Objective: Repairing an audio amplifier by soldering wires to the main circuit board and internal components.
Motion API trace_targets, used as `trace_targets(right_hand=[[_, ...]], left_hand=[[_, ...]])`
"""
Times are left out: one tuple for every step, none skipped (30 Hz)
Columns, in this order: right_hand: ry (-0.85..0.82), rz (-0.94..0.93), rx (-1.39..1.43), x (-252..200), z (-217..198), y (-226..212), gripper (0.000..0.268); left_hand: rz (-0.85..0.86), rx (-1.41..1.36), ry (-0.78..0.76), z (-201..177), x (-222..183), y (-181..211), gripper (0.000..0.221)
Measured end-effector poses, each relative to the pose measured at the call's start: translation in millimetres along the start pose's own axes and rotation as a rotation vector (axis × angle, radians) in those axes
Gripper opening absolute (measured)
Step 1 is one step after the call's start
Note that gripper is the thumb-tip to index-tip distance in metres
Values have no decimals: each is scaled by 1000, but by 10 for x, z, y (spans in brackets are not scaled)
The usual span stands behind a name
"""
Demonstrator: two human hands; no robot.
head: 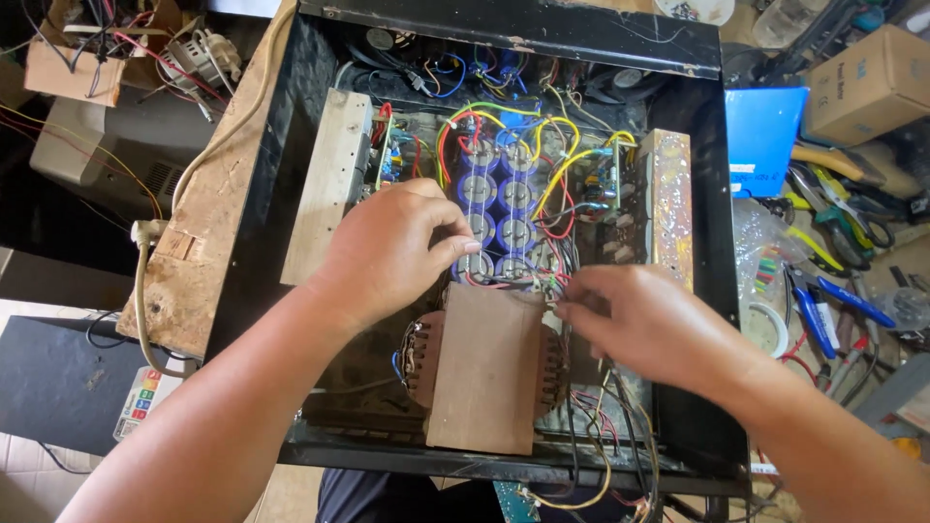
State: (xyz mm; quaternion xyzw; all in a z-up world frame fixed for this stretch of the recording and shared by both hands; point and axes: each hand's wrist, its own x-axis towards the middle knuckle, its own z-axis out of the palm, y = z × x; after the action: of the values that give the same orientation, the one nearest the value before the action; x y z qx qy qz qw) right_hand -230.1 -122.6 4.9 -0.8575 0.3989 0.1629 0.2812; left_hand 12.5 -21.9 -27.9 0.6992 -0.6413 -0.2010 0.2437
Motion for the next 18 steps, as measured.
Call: trace_targets(right_hand=[[-17,66,306,-21,-36,-30,24],[-31,130,613,-39,-69,-54,21],[-29,143,621,6,-19,-10,21],[25,121,747,51,33,42,20],[85,100,873,94,87,98,20],[91,114,882,112,111,170,20],[148,72,786,135,134,242,19],[203,32,689,158,156,311,19],[206,42,694,110,149,316,19],[207,28,628,63,142,314,18],[206,9,560,32,128,298,17],[207,13,564,-9,134,293,17],[226,18,544,-43,133,277,18],[245,23,523,-81,131,253,18],[248,19,523,-102,140,261,18],[269,31,538,-124,148,261,19],[290,38,549,-133,140,257,20],[294,30,545,-132,165,261,20]], left_hand=[[4,26,6,2,0,-12,9],[9,52,12,9,2,-25,8],[17,49,-1,-4,-4,-17,8],[27,61,4,-13,-6,-9,9],[40,74,9,-19,0,1,10],[51,71,-5,-22,-7,23,10],[61,63,-9,-29,-11,43,9],[71,55,-13,-39,-14,62,9],[78,53,-22,-5,-3,62,9],[87,39,-20,24,6,59,9],[93,28,-13,37,8,49,9],[96,28,-18,59,17,54,9],[91,-17,-20,67,22,57,8],[86,-61,-21,68,20,60,7],[87,-58,-18,47,9,81,7],[79,-135,-31,20,-5,99,9],[70,-212,-37,-17,-15,114,11],[71,-208,-29,-35,-19,131,11]])
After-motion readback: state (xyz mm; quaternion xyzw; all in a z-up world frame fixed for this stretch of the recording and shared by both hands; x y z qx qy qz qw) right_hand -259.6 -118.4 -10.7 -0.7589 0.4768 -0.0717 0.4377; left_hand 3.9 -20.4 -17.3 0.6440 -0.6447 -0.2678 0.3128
